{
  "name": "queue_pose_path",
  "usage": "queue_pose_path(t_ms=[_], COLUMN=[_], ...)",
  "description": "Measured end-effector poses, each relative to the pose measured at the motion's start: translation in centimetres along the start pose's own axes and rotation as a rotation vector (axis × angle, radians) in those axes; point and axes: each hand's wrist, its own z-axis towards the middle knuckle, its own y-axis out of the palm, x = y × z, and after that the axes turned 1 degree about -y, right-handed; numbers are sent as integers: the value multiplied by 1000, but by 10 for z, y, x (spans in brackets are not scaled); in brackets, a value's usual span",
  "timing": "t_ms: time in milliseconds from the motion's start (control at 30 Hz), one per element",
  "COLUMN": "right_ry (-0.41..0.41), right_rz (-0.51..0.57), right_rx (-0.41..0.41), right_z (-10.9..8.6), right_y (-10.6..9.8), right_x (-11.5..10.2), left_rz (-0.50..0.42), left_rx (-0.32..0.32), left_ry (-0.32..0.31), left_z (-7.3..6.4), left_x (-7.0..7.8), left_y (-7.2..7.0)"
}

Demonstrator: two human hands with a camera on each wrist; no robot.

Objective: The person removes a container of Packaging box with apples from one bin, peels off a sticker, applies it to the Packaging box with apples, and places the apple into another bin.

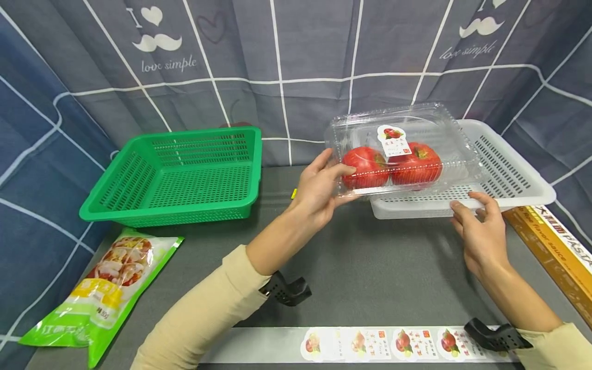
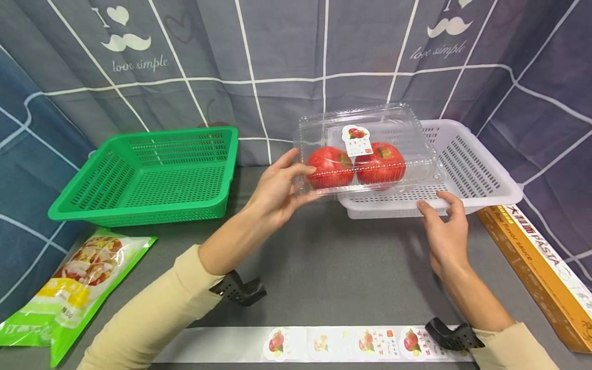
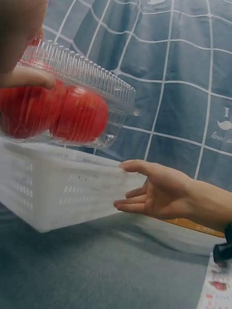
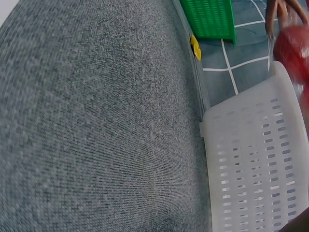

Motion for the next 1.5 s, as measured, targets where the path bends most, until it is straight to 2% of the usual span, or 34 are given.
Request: queue_pose_path(t_ms=[267,567,767,933,1067,1167,1333,1500], right_ry=[-16,-19,-11,-6,-1,-2,-2,0], right_rz=[-33,-31,-26,-29,-24,-48,-96,-89], right_rx=[2,34,58,60,51,54,54,50], right_z=[-1,-1,-1,-1,-1,-1,0,0], right_y=[1,0,-1,1,1,-1,-3,0], right_x=[1,-1,-1,-1,0,0,-1,0], left_rz=[-62,-99,-93,-53,-30,-4,36,131], left_rx=[62,155,255,310,319,297,265,314], left_ry=[-22,-3,-3,15,0,-25,-50,-36], left_z=[29,44,57,68,73,74,74,78], left_x=[-17,-42,-62,-74,-82,-86,-88,-88], left_y=[37,79,102,109,108,108,110,112])
